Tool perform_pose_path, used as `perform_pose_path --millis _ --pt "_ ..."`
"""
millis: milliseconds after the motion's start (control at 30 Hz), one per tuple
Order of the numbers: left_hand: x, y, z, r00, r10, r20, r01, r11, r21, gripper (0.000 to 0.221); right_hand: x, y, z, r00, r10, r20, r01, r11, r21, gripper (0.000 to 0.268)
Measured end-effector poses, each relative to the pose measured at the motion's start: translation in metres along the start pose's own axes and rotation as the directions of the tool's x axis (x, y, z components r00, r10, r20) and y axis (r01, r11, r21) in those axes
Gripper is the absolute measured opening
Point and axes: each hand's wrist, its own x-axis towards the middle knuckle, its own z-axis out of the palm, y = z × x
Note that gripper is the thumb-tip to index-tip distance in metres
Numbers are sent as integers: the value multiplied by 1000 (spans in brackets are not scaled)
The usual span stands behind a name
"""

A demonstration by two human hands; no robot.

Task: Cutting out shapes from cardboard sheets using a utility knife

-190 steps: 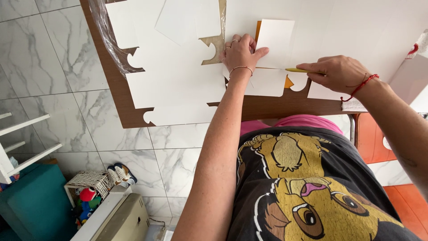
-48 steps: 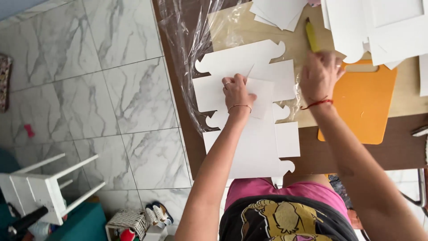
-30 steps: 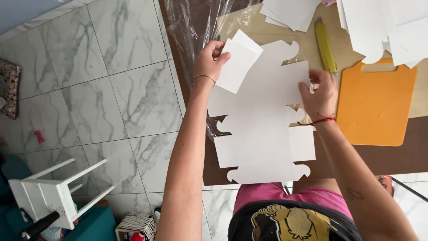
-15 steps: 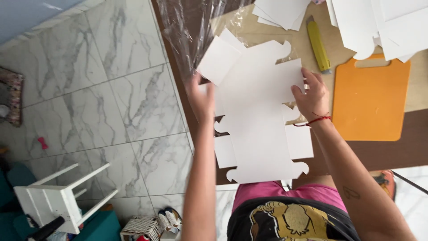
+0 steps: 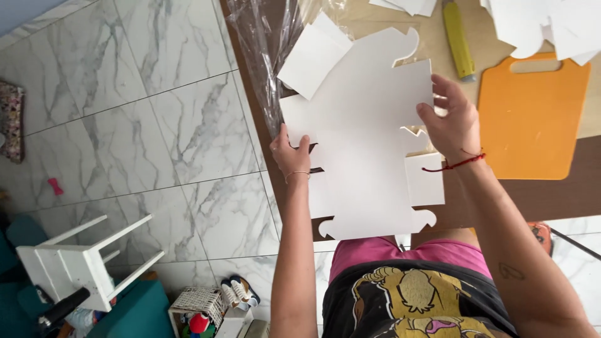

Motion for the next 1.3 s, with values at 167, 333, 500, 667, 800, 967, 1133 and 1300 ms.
perform_pose_path --millis 167,333,500,667,800,967,1133,1300 --pt "4 -9 1 984 157 -87 -163 985 -64 61 -2 19 -1 937 275 216 -328 906 268 56" --pt "-8 17 -19 981 194 27 -189 972 -138 57 -17 17 -7 939 283 197 -321 926 199 59" --pt "1 5 -2 966 254 39 -248 962 -113 59 -26 23 -9 962 228 152 -263 922 282 56" --pt "11 -1 12 977 203 -66 -195 974 111 67 -31 35 -13 961 231 151 -265 926 268 51" --pt "17 -11 14 980 187 -63 -181 979 91 64 -34 24 -17 956 244 166 -279 930 238 53" --pt "23 -24 22 984 146 -99 -147 989 -2 54 -34 23 -17 956 239 167 -272 938 215 54" --pt "8 16 -10 1000 -8 -24 1 960 -278 57 -33 16 -18 950 263 168 -296 932 211 53" --pt "16 11 -6 999 -37 -37 28 972 -233 53 -32 22 -19 949 274 158 -304 927 217 52"
